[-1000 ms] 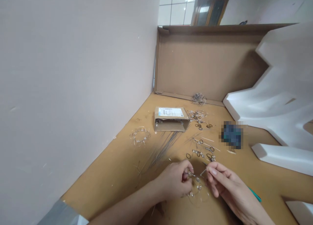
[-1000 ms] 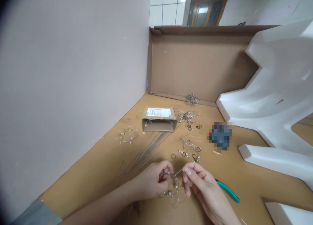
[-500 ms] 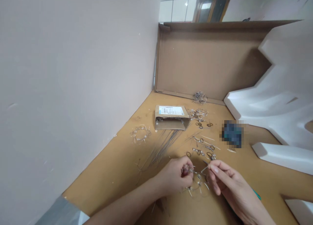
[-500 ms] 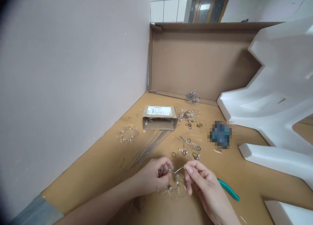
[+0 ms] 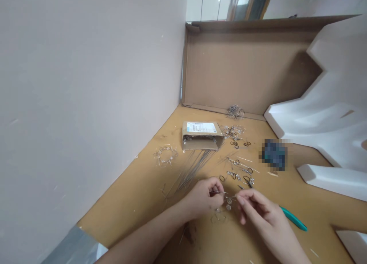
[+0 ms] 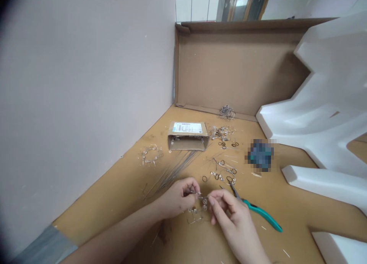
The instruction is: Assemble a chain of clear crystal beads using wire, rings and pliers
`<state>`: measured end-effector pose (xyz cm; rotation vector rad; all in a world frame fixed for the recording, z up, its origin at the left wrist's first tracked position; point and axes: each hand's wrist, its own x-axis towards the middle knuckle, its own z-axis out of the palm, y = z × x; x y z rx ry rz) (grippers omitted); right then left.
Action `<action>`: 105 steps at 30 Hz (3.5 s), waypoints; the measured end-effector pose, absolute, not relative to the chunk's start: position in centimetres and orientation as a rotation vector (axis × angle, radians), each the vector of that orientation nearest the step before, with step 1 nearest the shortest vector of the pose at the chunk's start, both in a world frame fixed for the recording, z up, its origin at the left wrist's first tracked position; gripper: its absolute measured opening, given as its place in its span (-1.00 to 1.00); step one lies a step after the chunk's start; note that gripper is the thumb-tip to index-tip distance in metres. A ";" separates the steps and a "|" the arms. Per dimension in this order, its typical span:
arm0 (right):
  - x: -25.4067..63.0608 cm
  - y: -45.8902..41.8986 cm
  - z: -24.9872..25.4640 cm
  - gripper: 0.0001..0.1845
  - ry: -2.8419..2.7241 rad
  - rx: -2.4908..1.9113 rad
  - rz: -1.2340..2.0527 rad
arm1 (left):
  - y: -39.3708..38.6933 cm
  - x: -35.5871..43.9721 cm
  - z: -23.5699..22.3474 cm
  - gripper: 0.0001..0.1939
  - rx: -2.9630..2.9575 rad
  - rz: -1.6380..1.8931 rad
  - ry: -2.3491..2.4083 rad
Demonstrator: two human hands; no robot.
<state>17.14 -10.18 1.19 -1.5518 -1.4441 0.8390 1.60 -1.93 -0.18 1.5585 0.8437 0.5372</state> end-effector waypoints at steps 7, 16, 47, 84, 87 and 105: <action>16.9 -10.4 0.6 -0.83 -1.669 -1.605 0.494 | -1.3 1.7 -0.8 -0.95 1.510 0.588 0.809; 16.6 -10.1 0.4 -0.92 -1.909 -1.367 0.069 | -1.0 1.7 -1.2 -0.96 1.389 0.590 0.858; 16.2 -10.0 -0.7 -0.85 -1.779 -1.566 0.290 | -0.8 1.8 -1.6 -0.94 1.468 0.634 0.829; 15.9 -9.0 -0.6 -0.61 -1.114 -1.422 1.160 | -1.4 0.9 1.0 -0.77 1.360 0.814 0.874; 16.0 -9.2 -0.6 -0.67 -1.130 -1.436 1.164 | -1.5 0.8 1.3 -0.80 1.434 0.795 0.866; 15.9 -9.5 -1.0 -0.86 -1.309 -1.680 0.756 | -1.9 0.2 1.7 -0.79 1.903 0.635 0.691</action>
